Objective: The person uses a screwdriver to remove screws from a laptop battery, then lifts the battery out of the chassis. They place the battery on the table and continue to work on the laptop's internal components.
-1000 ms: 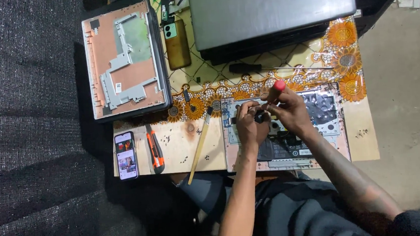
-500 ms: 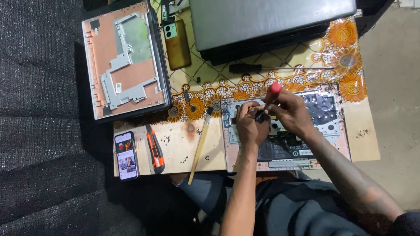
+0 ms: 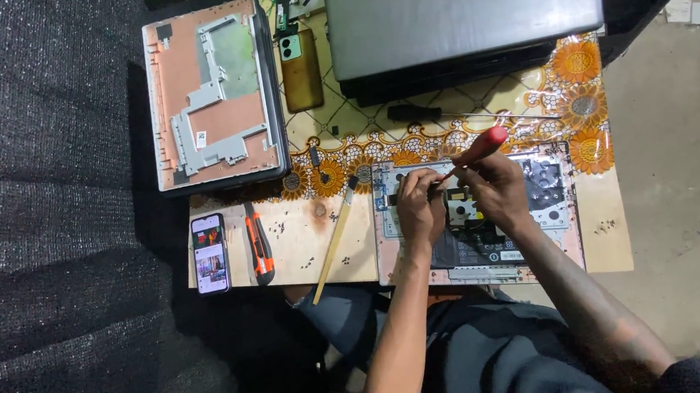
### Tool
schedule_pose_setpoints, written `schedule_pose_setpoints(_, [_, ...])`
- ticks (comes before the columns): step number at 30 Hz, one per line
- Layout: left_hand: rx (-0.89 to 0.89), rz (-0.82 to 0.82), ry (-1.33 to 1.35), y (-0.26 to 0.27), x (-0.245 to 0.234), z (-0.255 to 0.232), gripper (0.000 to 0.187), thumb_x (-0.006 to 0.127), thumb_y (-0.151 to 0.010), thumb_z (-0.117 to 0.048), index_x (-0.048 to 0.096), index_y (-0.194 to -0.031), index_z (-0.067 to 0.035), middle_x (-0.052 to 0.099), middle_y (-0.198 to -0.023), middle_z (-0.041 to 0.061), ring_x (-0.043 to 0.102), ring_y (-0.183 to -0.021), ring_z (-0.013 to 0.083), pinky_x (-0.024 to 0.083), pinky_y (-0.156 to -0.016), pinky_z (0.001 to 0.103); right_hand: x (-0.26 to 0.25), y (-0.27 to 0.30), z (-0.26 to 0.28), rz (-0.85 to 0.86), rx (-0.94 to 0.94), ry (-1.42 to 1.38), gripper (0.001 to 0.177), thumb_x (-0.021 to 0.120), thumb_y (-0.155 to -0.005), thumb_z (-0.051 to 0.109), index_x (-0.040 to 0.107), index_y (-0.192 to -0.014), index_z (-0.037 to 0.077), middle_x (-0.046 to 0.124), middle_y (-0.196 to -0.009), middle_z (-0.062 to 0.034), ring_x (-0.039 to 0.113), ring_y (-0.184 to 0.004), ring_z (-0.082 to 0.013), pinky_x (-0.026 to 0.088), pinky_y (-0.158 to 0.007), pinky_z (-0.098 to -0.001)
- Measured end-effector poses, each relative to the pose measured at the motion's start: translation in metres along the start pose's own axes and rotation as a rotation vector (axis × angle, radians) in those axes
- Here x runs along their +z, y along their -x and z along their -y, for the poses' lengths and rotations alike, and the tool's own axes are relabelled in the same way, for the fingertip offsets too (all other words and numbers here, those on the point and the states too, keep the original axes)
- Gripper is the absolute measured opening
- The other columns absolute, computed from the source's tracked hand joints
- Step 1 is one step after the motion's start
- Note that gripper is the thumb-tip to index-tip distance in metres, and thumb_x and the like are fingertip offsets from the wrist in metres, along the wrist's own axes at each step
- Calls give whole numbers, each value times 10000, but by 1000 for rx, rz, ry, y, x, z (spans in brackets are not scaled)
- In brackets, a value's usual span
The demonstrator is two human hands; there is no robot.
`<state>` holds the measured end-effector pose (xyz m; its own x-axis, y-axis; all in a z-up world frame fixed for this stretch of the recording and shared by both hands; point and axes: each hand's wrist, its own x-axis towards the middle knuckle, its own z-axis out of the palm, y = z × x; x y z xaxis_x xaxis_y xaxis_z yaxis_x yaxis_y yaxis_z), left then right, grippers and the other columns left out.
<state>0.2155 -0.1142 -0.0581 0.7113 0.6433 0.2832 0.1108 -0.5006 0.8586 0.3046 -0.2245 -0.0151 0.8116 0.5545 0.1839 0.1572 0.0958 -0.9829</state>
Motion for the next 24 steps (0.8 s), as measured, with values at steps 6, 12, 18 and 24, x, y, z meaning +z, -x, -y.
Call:
schedule_pose_setpoints(6, [31, -4, 16, 6, 7, 23, 69, 670, -928, -228, 676, -897, -166, 645, -898, -32, 622, -870, 243, 493, -802, 353, -5, 5, 22, -139, 37, 44, 243, 516, -901, -150, 678, -982, 11, 602, -874, -114, 622, -700, -178, 505, -562, -294])
schedule_pose_setpoints(12, [2, 59, 55, 5, -11, -8, 134, 570, -943, -170, 654, -946, -67, 671, -955, 77, 623, -923, 245, 501, -820, 376, -42, 13, 42, -282, 0, 71, 157, 620, -1008, -20, 614, -1165, -14, 651, -1014, -102, 596, -728, -127, 523, -640, -208])
schedule_pose_setpoints(18, [-26, 3, 151, 2, -11, -2, 76, 642, -920, -141, 666, -948, -74, 665, -940, 63, 619, -912, 217, 531, -797, 328, -103, 62, -5, -573, 73, -127, 193, 691, -986, 34, 566, -1105, 121, 672, -1115, -73, 620, -703, -105, 498, -573, -189])
schedule_pose_setpoints(24, [-86, -73, 266, 10, -30, -15, 97, 676, -907, -164, 679, -953, -79, 660, -952, 61, 619, -902, 205, 548, -776, 304, -138, 106, 5, -646, 224, -70, 178, 667, -1020, 42, 639, -1164, 143, 681, -1131, 9, 585, -703, -101, 454, -618, -195])
